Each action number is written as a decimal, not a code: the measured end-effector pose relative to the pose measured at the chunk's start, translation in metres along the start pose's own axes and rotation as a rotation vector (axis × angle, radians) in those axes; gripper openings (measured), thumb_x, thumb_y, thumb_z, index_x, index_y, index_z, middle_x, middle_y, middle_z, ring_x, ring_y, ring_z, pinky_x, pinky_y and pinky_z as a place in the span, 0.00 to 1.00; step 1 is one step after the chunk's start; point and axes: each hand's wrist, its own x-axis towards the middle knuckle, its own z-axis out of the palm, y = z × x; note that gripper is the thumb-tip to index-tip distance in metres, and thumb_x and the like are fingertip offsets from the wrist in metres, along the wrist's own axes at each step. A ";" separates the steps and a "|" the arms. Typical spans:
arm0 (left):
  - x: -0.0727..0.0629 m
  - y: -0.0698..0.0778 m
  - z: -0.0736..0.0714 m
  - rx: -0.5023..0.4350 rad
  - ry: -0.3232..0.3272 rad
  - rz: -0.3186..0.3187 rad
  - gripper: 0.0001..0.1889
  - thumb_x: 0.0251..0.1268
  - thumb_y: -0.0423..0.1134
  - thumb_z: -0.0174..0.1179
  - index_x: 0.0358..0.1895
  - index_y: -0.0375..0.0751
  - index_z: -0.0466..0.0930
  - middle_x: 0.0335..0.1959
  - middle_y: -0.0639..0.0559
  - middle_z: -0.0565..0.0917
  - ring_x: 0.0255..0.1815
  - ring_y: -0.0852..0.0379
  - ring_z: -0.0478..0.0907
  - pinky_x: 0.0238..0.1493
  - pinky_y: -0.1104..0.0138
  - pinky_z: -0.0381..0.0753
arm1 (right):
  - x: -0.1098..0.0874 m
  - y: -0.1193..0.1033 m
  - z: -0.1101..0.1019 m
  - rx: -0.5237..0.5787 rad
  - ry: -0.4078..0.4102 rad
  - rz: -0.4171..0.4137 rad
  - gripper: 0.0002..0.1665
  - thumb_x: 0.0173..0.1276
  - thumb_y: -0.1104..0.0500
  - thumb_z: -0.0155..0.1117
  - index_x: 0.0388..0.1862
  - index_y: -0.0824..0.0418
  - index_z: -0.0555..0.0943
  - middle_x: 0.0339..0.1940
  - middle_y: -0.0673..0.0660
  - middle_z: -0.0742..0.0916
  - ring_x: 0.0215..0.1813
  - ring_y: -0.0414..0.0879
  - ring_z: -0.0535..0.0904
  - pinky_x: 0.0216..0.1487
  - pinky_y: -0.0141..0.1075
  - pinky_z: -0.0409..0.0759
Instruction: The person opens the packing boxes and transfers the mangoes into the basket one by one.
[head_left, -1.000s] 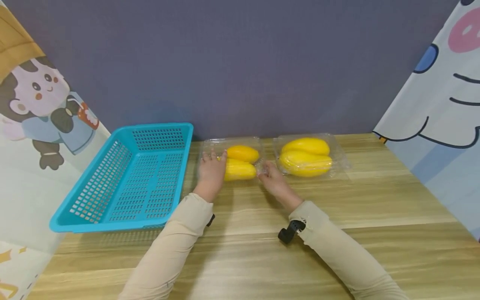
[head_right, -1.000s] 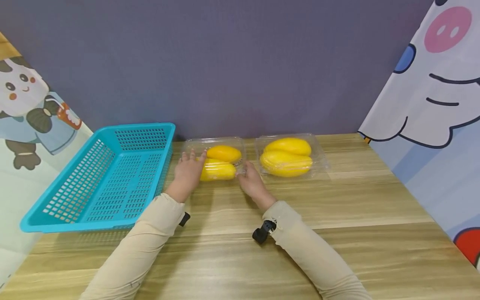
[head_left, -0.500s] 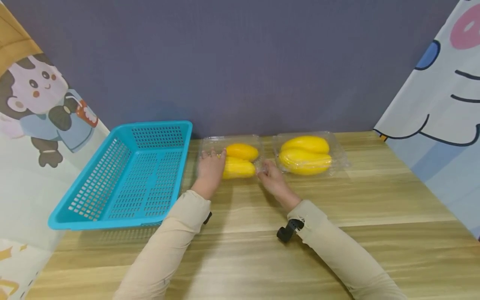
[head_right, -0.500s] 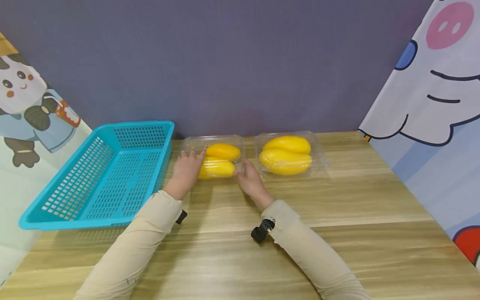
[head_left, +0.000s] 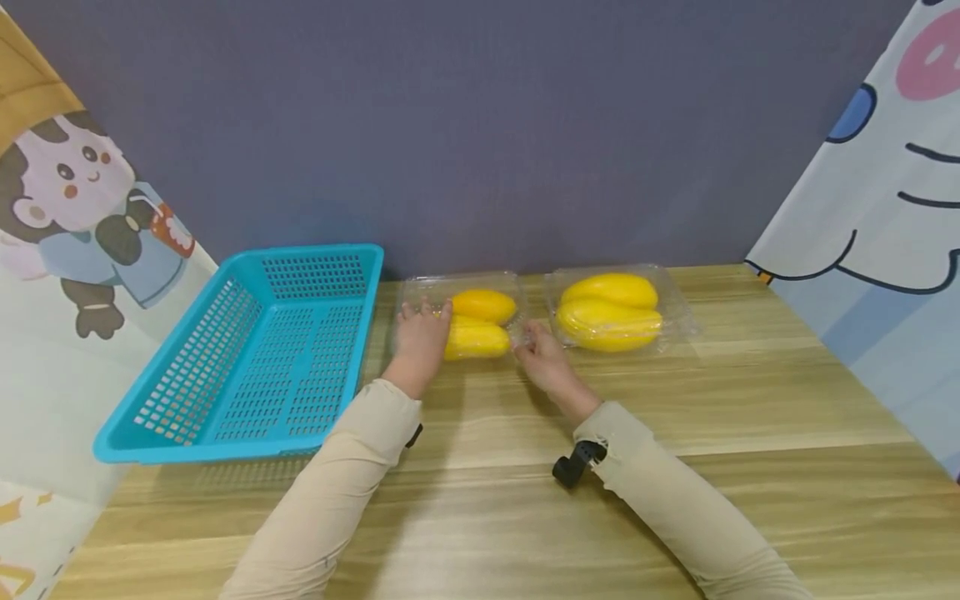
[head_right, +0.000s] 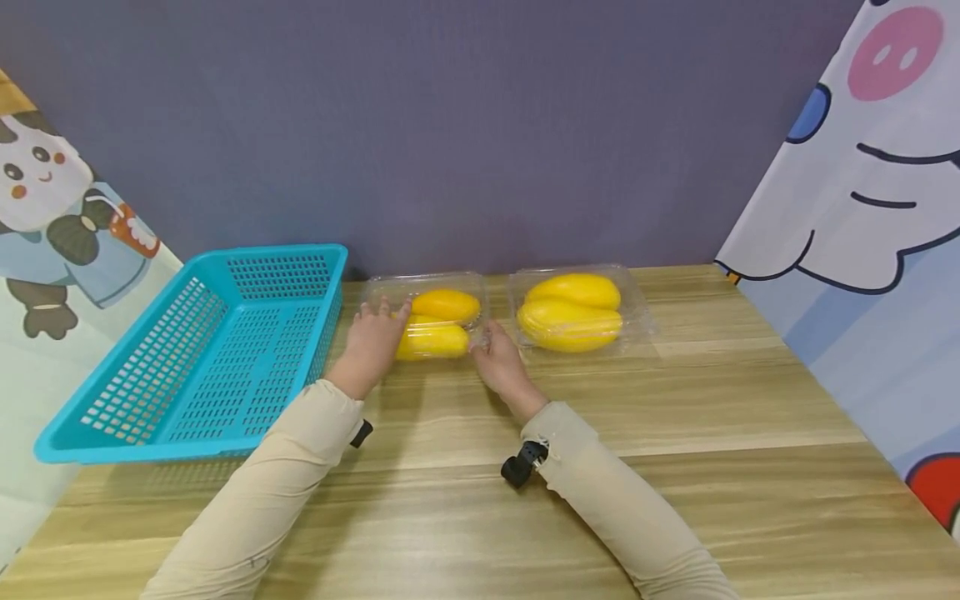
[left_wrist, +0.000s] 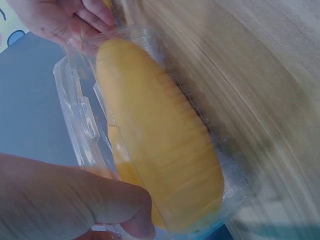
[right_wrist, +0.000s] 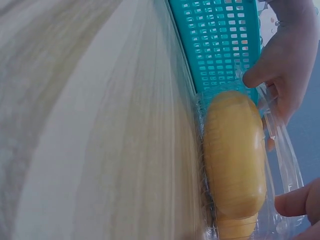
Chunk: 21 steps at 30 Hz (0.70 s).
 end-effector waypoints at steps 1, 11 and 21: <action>0.000 0.000 0.000 0.000 -0.004 -0.001 0.35 0.66 0.25 0.51 0.74 0.45 0.51 0.69 0.32 0.59 0.66 0.29 0.60 0.66 0.50 0.64 | 0.000 0.000 0.000 -0.006 0.008 -0.011 0.28 0.71 0.67 0.50 0.66 0.75 0.60 0.55 0.72 0.76 0.53 0.59 0.75 0.51 0.45 0.77; 0.002 -0.001 -0.001 0.005 -0.011 -0.001 0.31 0.70 0.26 0.46 0.74 0.45 0.52 0.69 0.31 0.60 0.65 0.28 0.61 0.65 0.49 0.64 | 0.000 0.000 0.005 -0.083 0.083 -0.129 0.12 0.65 0.72 0.52 0.47 0.76 0.70 0.29 0.59 0.75 0.31 0.46 0.69 0.29 0.32 0.70; 0.002 0.001 -0.004 -0.008 -0.018 0.013 0.31 0.69 0.26 0.46 0.74 0.44 0.53 0.69 0.31 0.60 0.65 0.28 0.61 0.65 0.48 0.64 | -0.001 0.002 0.002 -0.030 0.027 -0.055 0.27 0.68 0.71 0.47 0.65 0.78 0.60 0.55 0.74 0.75 0.49 0.58 0.74 0.47 0.43 0.77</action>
